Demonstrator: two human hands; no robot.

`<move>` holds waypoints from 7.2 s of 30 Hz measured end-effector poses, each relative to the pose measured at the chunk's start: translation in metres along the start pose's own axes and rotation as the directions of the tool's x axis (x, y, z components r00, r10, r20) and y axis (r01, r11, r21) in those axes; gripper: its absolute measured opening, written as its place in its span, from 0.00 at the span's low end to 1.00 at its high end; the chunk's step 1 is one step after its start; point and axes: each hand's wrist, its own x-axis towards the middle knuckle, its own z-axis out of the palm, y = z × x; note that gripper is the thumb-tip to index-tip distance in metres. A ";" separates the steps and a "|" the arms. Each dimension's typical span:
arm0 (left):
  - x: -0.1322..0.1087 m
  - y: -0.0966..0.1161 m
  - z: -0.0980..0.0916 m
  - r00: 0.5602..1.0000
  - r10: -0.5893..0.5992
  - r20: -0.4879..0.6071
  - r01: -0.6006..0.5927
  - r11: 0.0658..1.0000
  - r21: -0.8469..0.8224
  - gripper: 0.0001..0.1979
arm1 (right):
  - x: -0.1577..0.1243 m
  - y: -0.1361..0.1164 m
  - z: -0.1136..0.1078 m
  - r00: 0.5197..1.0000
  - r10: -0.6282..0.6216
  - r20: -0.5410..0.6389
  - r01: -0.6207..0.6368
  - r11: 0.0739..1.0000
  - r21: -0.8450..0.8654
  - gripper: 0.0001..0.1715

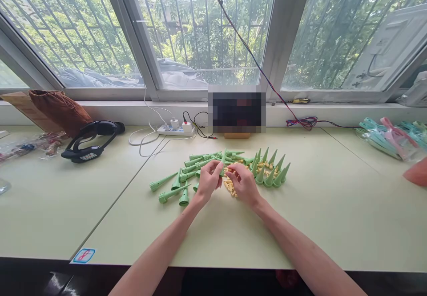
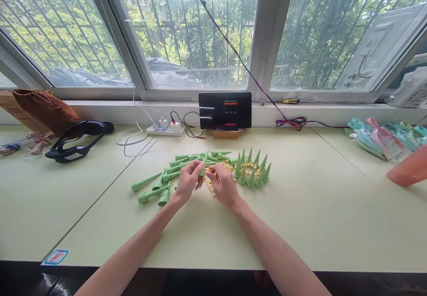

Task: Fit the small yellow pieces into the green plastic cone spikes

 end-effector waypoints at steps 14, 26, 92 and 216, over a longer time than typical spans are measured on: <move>-0.002 0.000 -0.001 0.995 0.041 0.093 -0.040 0.999 -0.007 0.15 | -0.001 0.001 0.000 1.000 0.002 -0.026 -0.003 1.000 -0.007 0.15; -0.003 -0.001 0.000 0.986 0.071 0.153 -0.067 0.997 -0.030 0.16 | 0.000 -0.001 0.001 0.996 0.049 -0.070 -0.051 0.998 -0.029 0.23; 0.003 -0.001 -0.005 0.994 0.012 0.109 -0.012 1.000 -0.003 0.15 | 0.003 -0.003 -0.001 0.973 0.208 0.098 -0.219 0.968 0.122 0.19; 0.004 -0.017 -0.004 0.974 0.138 0.177 -0.125 0.988 -0.087 0.14 | 0.012 -0.015 -0.016 0.658 0.527 0.537 -0.741 0.326 0.587 0.27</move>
